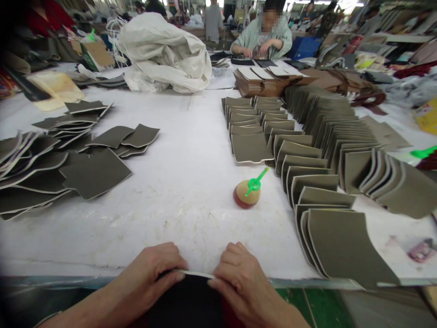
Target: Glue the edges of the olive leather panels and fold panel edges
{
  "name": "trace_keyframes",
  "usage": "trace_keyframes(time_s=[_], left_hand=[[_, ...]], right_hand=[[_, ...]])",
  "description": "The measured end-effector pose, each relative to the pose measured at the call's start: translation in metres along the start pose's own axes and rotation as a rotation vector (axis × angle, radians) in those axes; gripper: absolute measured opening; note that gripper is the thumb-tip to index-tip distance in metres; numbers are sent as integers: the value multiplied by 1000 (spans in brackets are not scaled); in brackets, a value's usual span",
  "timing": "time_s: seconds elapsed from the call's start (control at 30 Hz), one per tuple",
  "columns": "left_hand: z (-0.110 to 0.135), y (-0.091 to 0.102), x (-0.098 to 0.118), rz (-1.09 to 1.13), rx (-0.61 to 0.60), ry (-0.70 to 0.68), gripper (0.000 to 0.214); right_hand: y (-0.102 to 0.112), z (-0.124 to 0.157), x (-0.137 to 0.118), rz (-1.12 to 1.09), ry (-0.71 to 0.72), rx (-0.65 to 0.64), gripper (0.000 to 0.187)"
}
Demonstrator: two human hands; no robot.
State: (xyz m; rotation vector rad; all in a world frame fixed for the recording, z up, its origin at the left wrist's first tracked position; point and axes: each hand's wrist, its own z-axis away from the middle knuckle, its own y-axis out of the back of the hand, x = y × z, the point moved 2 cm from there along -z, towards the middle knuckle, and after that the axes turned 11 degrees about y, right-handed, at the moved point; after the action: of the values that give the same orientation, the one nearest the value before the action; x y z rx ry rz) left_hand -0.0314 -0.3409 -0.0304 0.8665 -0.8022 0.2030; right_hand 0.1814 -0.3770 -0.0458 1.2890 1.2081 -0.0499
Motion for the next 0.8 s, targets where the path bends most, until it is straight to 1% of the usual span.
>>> trace_keyframes(time_s=[0.07,0.17,0.2,0.3,0.37,0.5,0.67,0.73,0.8], left_hand=[[-4,-5,3,-78,4,-22,19],[-12,-16,10,-176,0,-113,10],[-14,-19,11,-194,2,-145,14],[-18,-23,12,-194,27,-217,22],[-18,-23,11,-167,45,-238,23],[-18,-20,8,-125,56,-200,22],[-20,-17,7,-68,3,-78,14],[-20,-13,6,-25,-22,-18,9],[-16,-7,5,4,-31,30,8]], right_hand=[[-2,-2,-2,-8,32,18,33],[-1,-6,-6,9,89,47,33],[-1,-6,-7,21,98,58,33],[0,-6,-5,56,103,82,35],[-1,-3,-1,89,111,104,38],[-3,0,4,151,124,128,41],[-3,-5,3,118,73,65,40],[-1,-7,3,87,41,33,38],[0,-7,4,46,6,12,37]])
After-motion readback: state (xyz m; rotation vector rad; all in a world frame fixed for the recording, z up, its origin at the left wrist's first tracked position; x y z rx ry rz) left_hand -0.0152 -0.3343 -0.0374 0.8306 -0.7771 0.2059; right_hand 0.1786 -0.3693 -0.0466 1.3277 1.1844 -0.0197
